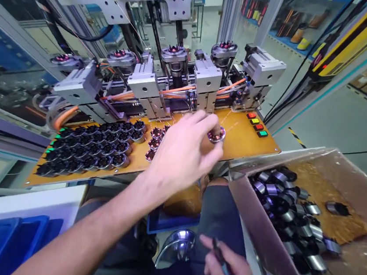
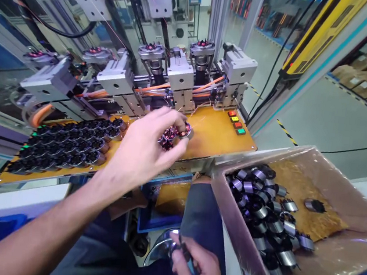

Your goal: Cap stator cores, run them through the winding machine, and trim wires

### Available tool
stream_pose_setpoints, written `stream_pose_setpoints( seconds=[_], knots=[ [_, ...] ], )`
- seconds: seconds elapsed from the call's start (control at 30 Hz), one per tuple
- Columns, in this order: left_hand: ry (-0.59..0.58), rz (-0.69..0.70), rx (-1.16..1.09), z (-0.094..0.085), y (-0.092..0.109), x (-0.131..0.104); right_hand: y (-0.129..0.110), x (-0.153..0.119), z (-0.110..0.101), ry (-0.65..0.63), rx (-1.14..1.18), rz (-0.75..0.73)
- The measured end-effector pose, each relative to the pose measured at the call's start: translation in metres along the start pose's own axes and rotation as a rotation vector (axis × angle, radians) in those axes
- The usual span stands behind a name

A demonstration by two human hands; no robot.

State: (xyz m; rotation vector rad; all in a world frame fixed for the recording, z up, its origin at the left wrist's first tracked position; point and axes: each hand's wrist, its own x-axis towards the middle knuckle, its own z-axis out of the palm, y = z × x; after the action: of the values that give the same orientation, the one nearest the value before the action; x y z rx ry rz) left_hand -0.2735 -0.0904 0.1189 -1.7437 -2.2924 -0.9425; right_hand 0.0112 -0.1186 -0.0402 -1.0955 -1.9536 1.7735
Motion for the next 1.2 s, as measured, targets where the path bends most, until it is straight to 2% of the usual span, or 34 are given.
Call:
stream_pose_setpoints(
  seconds=[0.1, 0.2, 0.3, 0.4, 0.47, 0.53, 0.63, 0.67, 0.8, 0.87, 0.93, 1.07, 1.13, 1.2],
  knots=[
    [0.104, -0.049, -0.373, -0.012, 0.023, -0.067, -0.044, 0.003, -0.003, 0.169, 0.126, -0.125],
    [0.17, -0.064, -0.374, -0.018, 0.037, -0.136, -0.077, 0.001, 0.004, 0.272, 0.207, -0.252],
    [0.18, -0.078, -0.296, -0.023, 0.039, -0.189, -0.095, -0.002, 0.024, 0.209, 0.221, -0.242],
    [0.146, -0.094, -0.232, -0.031, 0.037, -0.223, -0.1, -0.006, 0.048, 0.111, 0.213, -0.227],
    [0.105, -0.157, -0.219, -0.036, 0.035, -0.236, -0.099, -0.008, 0.061, 0.031, 0.222, -0.247],
    [0.031, -0.289, -0.329, -0.039, 0.034, -0.247, -0.095, -0.01, 0.069, -0.066, 0.25, -0.265],
    [-0.093, -0.51, -0.76, -0.041, 0.037, -0.262, -0.093, -0.011, 0.076, -0.151, 0.312, -0.251],
    [-0.101, -0.586, -0.931, -0.041, 0.038, -0.266, -0.094, -0.011, 0.077, -0.165, 0.333, -0.244],
    [0.007, -0.886, -1.591, -0.044, 0.044, -0.275, -0.106, -0.011, 0.08, -0.276, 0.396, -0.229],
    [-0.006, -1.008, -1.796, -0.047, 0.043, -0.273, -0.111, -0.012, 0.082, -0.329, 0.413, -0.235],
    [-0.046, -1.088, -1.815, -0.049, 0.041, -0.27, -0.115, -0.013, 0.084, -0.345, 0.409, -0.265],
    [-0.03, -1.146, -1.616, -0.048, 0.039, -0.271, -0.119, -0.015, 0.083, -0.337, 0.315, -0.326],
    [0.016, -1.15, -1.516, -0.045, 0.039, -0.274, -0.122, -0.015, 0.076, -0.345, 0.174, -0.311],
    [0.113, -1.134, -1.402, -0.042, 0.039, -0.278, -0.125, -0.016, 0.066, -0.368, -0.02, -0.294]
  ],
)
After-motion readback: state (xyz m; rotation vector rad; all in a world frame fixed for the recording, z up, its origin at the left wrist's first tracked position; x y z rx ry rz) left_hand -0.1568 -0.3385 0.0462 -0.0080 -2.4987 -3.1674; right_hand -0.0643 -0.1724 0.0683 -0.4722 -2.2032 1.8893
